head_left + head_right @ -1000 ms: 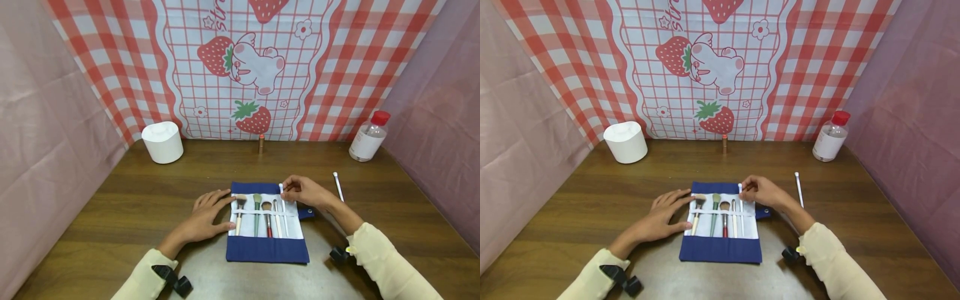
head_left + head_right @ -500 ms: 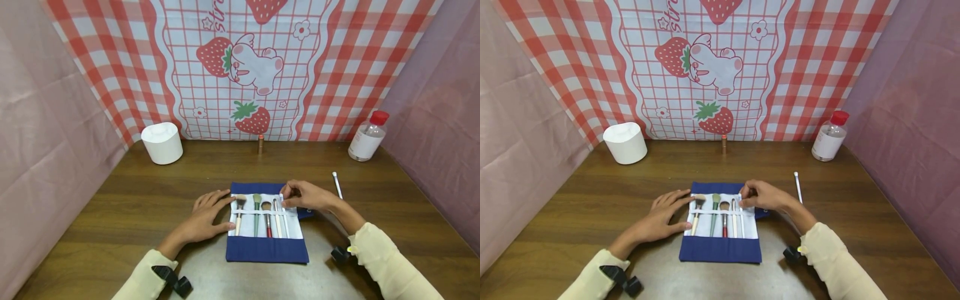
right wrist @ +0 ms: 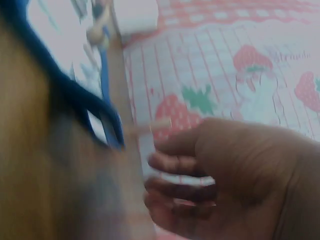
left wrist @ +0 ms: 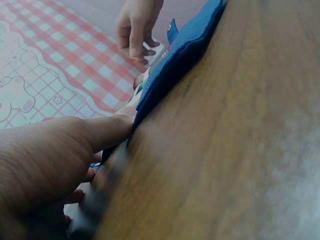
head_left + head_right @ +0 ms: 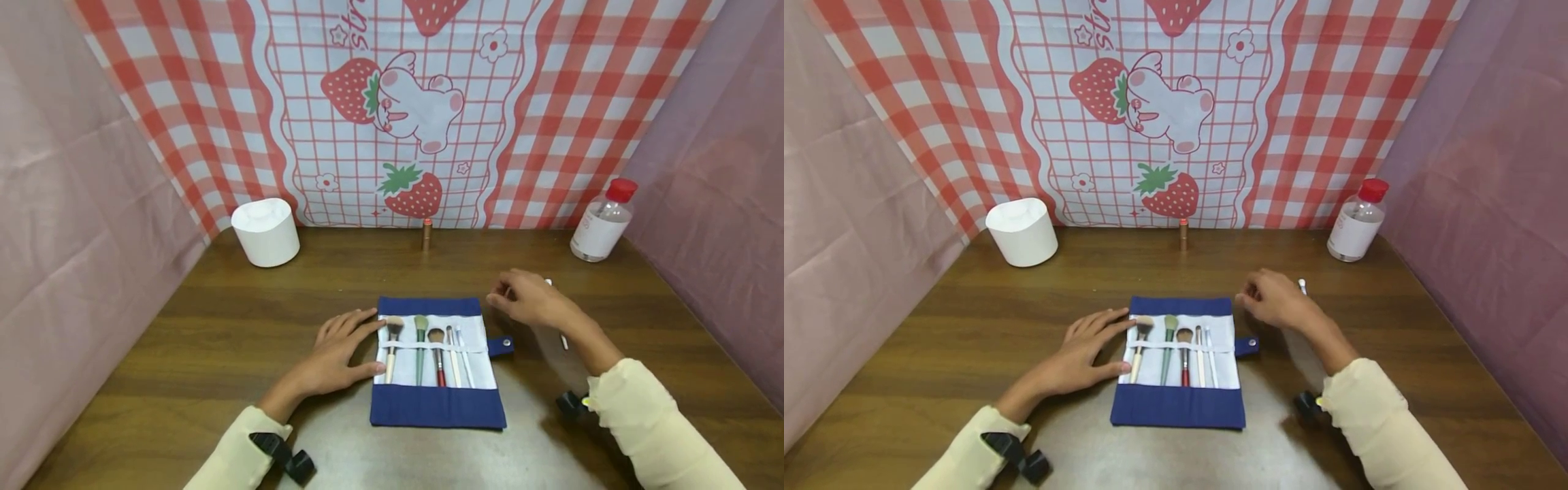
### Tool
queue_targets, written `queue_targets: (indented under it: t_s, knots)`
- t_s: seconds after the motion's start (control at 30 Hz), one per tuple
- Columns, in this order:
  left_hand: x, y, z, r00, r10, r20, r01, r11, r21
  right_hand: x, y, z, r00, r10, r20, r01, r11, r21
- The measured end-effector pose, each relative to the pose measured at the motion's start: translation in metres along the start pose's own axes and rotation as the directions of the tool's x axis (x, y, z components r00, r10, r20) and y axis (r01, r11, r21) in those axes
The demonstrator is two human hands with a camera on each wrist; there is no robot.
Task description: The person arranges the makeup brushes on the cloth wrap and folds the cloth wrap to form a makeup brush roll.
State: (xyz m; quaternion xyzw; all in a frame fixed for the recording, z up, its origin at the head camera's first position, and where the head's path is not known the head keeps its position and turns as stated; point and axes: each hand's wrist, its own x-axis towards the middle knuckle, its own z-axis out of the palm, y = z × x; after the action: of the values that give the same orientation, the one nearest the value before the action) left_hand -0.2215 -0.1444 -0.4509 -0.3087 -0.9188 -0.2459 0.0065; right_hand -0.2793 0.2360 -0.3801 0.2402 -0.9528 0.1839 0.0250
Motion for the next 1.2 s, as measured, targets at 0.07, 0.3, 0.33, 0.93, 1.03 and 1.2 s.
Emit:
queue_targets:
  t_s: [0.07, 0.3, 0.33, 0.93, 1.03, 1.2]
  knots:
    - [0.001, 0.000, -0.001, 1.000, 0.002, 0.001, -0.002, 1.000, 0.001, -0.002, 0.013, -0.011, 0.995, 0.090, -0.039, -0.092, 0.994, -0.060]
    - [0.000, 0.001, -0.001, 1.000, -0.005, 0.010, 0.006, 1.000, -0.004, -0.011, 0.056, -0.032, 0.930, 0.367, -0.034, -0.367, 0.914, -0.173]
    - [-0.001, 0.001, -0.001, 1.000, -0.007, 0.011, 0.007, 1.000, -0.003, -0.012, 0.060, -0.032, 0.923, 0.385, -0.023, -0.383, 0.906, -0.180]
    - [0.000, 0.000, 0.000, 1.000, -0.013, 0.010, 0.013, 1.000, 0.003, -0.007, 0.070, -0.021, 0.937, 0.349, -0.020, -0.350, 0.934, -0.074]
    - [0.000, 0.001, 0.000, 1.000, -0.014, 0.006, 0.014, 1.000, -0.001, -0.003, 0.063, -0.023, 0.942, 0.323, -0.088, -0.320, 0.946, 0.045]
    - [-0.001, 0.000, 0.000, 1.000, -0.010, 0.003, 0.010, 1.000, -0.002, 0.000, 0.050, -0.025, 0.932, 0.286, -0.221, -0.240, 0.947, 0.215]
